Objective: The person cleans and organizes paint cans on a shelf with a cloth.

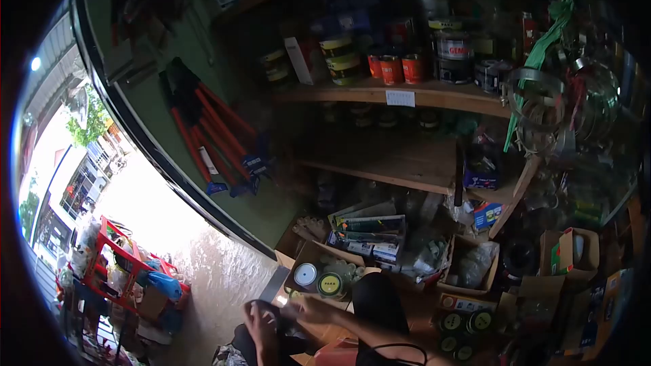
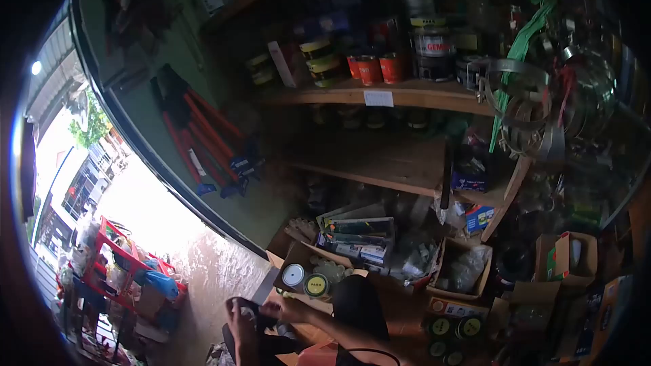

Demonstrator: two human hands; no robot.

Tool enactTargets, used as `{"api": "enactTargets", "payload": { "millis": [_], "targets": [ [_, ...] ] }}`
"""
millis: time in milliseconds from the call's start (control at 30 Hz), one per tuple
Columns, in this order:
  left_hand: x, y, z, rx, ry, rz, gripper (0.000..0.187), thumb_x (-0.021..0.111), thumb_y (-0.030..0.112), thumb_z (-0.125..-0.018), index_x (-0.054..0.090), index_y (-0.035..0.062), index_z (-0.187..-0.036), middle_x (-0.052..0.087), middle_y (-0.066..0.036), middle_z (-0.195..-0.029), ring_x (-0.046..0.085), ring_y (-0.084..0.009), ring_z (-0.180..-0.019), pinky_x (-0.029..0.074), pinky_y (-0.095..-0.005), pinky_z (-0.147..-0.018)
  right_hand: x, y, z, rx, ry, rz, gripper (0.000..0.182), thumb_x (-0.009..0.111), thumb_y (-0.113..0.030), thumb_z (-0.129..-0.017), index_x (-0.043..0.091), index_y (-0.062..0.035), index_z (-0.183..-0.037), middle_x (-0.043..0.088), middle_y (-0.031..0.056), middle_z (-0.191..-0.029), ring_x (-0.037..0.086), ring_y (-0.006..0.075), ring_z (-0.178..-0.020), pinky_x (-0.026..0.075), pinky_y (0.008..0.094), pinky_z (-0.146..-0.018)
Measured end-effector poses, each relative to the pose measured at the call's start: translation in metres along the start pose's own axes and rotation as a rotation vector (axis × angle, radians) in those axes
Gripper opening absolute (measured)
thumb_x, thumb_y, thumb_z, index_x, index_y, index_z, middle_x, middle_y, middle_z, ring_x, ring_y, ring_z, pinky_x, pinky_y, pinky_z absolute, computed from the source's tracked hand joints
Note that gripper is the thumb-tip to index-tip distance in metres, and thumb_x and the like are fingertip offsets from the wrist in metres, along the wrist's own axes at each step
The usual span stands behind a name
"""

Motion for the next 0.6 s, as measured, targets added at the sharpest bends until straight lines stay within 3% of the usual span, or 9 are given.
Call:
{"api": "enactTargets", "payload": {
  "millis": [100, 133, 167, 233, 333, 400, 467, 500, 600],
  "targets": [
    [0.061, 0.028, 0.035, 0.121, -0.127, -0.185, 0.013, 0.06, 0.018, -0.106, 0.064, 0.0051, -0.108, 0.061, -0.002, -0.088, 0.058, -0.0089, -0.069, 0.046, -0.0255, -0.054, 0.022, -0.003, 0.025, -0.076, 0.099, 0.181, 0.057, 0.065, -0.05, -0.1, 0.064, 0.0035, -0.121, 0.071, 0.022, -0.101, 0.072, 0.0315, -0.097, 0.054, 0.0407, -0.086],
    [0.074, 0.043, 0.046, 0.117, -0.191, -0.244, 0.017, 0.061, 0.02, -0.106, 0.064, 0.0037, -0.104, 0.06, -0.003, -0.083, 0.057, -0.0079, -0.068, 0.045, -0.0242, -0.055, 0.025, -0.007, 0.025, -0.193, 0.347, 0.076, 0.051, 0.066, -0.047, -0.099, 0.063, 0.0014, -0.115, 0.069, 0.0199, -0.099, 0.069, 0.0283, -0.09, 0.052, 0.0414, -0.082],
    [0.077, 0.043, 0.049, 0.202, -0.195, -0.318, 0.018, 0.061, 0.02, -0.106, 0.064, 0.0027, -0.103, 0.061, -0.003, -0.08, 0.062, -0.0102, -0.069, 0.047, -0.0242, -0.055, 0.024, 0.001, 0.024, -0.106, 0.277, 0.086, 0.05, 0.064, -0.046, -0.1, 0.062, 0.0015, -0.117, 0.069, 0.0201, -0.103, 0.069, 0.0293, -0.094, 0.052, 0.0416, -0.083],
    [0.08, 0.055, 0.062, 0.071, -0.213, -0.159, 0.018, 0.061, 0.02, -0.105, 0.063, 0.0019, -0.106, 0.064, -0.008, -0.092, 0.068, -0.0139, -0.074, 0.052, -0.0266, -0.059, 0.01, -0.008, 0.028, 0.081, 0.15, 0.096, 0.049, 0.062, -0.044, -0.102, 0.062, 0.0015, -0.119, 0.068, 0.0205, -0.11, 0.069, 0.0313, -0.1, 0.052, 0.0418, -0.086],
    [0.05, 0.009, 0.05, -0.132, -0.139, 0.194, 0.021, 0.059, 0.02, -0.106, 0.059, 0.002, -0.117, 0.063, -0.012, -0.113, 0.071, -0.0173, -0.09, 0.057, -0.0279, -0.064, 0.011, 0.004, 0.028, -0.033, 0.285, 0.115, 0.038, 0.059, -0.033, -0.104, 0.064, 0.0007, -0.121, 0.068, 0.0183, -0.117, 0.067, 0.033, -0.111, 0.051, 0.0399, -0.094],
    [0.039, -0.021, 0.043, -0.053, -0.335, 0.157, 0.019, 0.055, 0.018, -0.105, 0.058, 0.0052, -0.119, 0.063, -0.01, -0.112, 0.069, -0.0217, -0.102, 0.059, -0.0411, -0.081, 0.01, 0.0, 0.029, -0.063, 0.366, 0.106, 0.032, 0.06, -0.028, -0.105, 0.066, -0.0002, -0.12, 0.068, 0.0172, -0.115, 0.067, 0.0331, -0.111, 0.051, 0.0391, -0.096],
    [0.015, -0.106, 0.022, -0.156, -0.603, 0.205, 0.037, 0.065, 0.014, -0.099, 0.06, 0.0039, -0.135, 0.062, -0.014, -0.13, 0.063, -0.0327, -0.119, 0.056, -0.048, -0.104, 0.012, -0.007, 0.027, -0.017, 0.346, 0.233, 0.029, 0.059, -0.026, -0.105, 0.067, -0.0007, -0.117, 0.067, 0.0145, -0.11, 0.068, 0.034, -0.105, 0.053, 0.0394, -0.09],
    [0.009, -0.125, 0.021, -0.377, -0.528, 0.443, 0.021, 0.051, 0.018, -0.106, 0.056, 0.0076, -0.124, 0.061, -0.01, -0.115, 0.065, -0.0234, -0.113, 0.059, -0.0467, -0.091, 0.015, -0.013, 0.025, 0.025, 0.316, 0.295, 0.027, 0.059, -0.025, -0.105, 0.067, -0.0007, -0.116, 0.066, 0.0132, -0.107, 0.069, 0.0337, -0.102, 0.054, 0.0393, -0.086],
    [0.025, -0.136, 0.027, -0.365, -0.531, 0.491, 0.029, 0.055, 0.018, -0.105, 0.051, 0.0082, -0.132, 0.061, -0.01, -0.121, 0.064, -0.0237, -0.114, 0.056, -0.0467, -0.097, 0.032, -0.024, 0.013, -0.041, 0.221, 0.744, 0.015, 0.063, -0.015, -0.099, 0.065, -0.0033, -0.106, 0.061, 0.0124, -0.099, 0.072, 0.031, -0.09, 0.059, 0.0417, -0.071]
  ]
}}
Point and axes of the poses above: each hand's wrist, its own z-axis away from the middle knuckle, its own x-axis out of the palm, y = z × x, the point moved 3 cm from there along -z, towards the middle knuckle
